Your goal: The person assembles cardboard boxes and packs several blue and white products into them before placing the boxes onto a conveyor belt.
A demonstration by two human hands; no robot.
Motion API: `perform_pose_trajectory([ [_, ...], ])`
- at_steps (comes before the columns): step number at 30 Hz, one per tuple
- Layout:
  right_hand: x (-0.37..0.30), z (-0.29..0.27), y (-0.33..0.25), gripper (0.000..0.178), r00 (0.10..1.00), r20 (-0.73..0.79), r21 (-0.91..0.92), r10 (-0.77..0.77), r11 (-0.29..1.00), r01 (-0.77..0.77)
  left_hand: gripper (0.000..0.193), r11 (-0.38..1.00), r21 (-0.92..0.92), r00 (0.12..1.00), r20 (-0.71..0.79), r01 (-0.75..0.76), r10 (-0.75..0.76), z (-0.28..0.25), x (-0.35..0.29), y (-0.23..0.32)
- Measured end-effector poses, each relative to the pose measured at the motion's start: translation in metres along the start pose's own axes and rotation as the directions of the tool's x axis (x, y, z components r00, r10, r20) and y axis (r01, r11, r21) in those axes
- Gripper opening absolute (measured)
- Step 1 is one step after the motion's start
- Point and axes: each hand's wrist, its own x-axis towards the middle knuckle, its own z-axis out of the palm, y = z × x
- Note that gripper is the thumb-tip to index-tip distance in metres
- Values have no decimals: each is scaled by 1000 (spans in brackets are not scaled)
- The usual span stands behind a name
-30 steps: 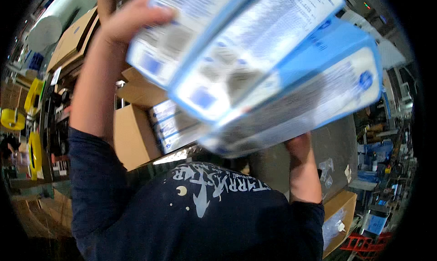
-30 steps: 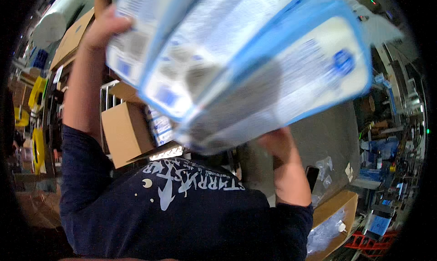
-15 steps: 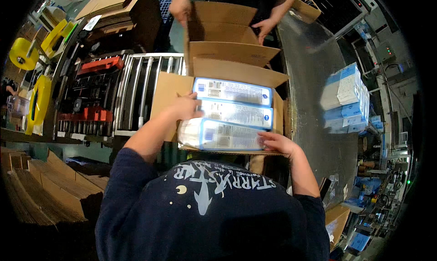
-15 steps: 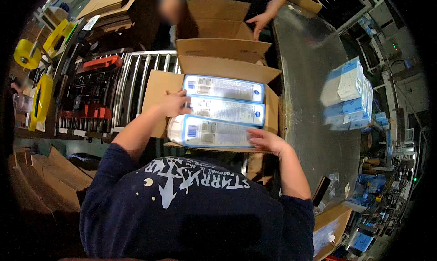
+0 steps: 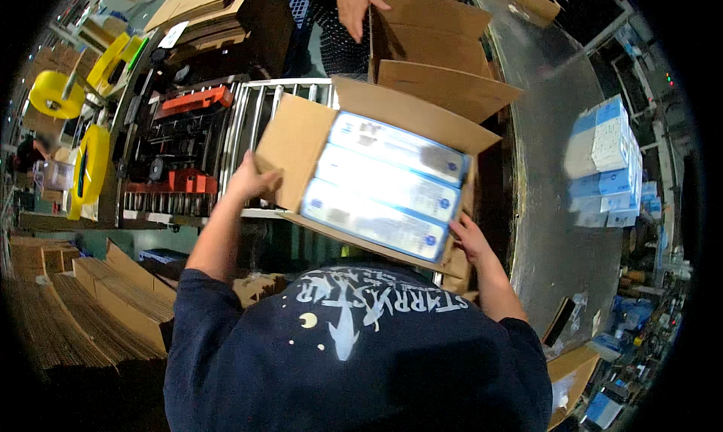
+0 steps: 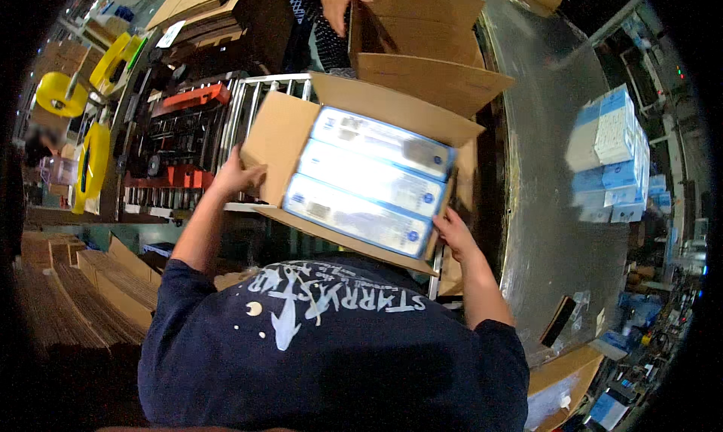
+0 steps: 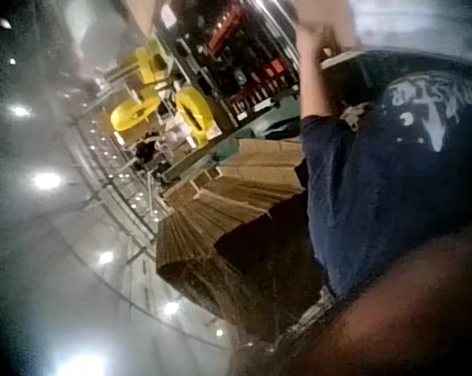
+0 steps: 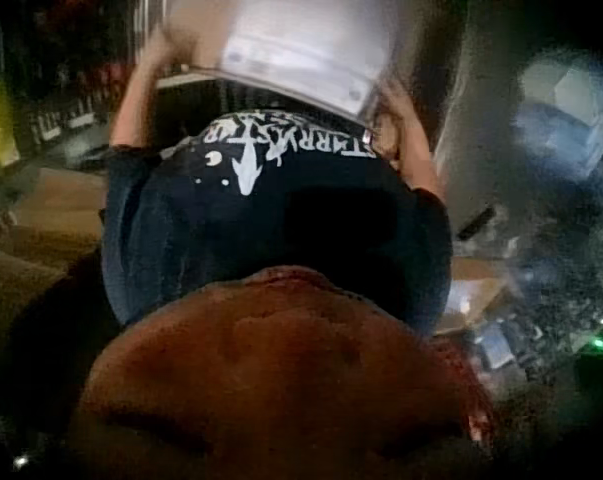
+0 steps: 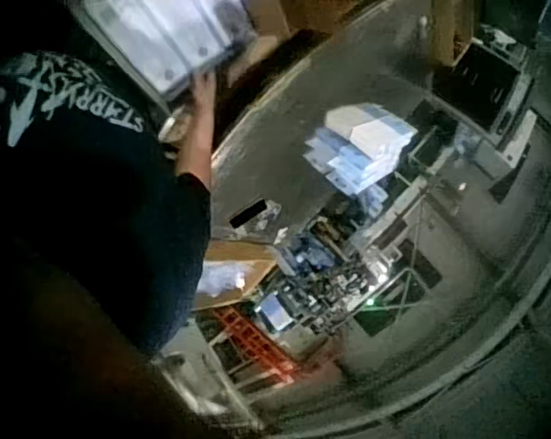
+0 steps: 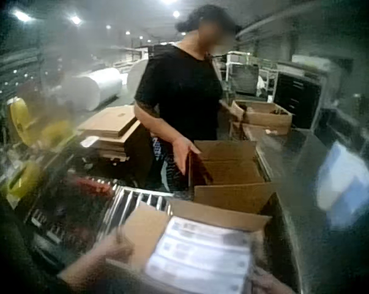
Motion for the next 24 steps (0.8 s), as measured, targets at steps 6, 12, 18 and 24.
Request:
perform_pose_trajectory([
  [6, 34, -62, 66, 41, 975, -194, 487, 109, 874, -1, 49, 769, 211, 663, 669, -603, 336, -35, -46, 130],
  [12, 14, -8, -79, 55, 661, 523, -426, -537, 507, 749, 90, 840, -24, 436, 847, -542, 305, -5, -55, 107],
  [18, 34, 41, -115, 49, 651, 739, -627, -174, 175, 759, 67, 742, 175, 519, 815, -647, 260, 3, -46, 146],
  [24, 43, 0, -164, 36, 358, 165, -840, -919, 59, 539, 91, 732, 391, 821, 130, -558, 556, 87, -24, 138],
])
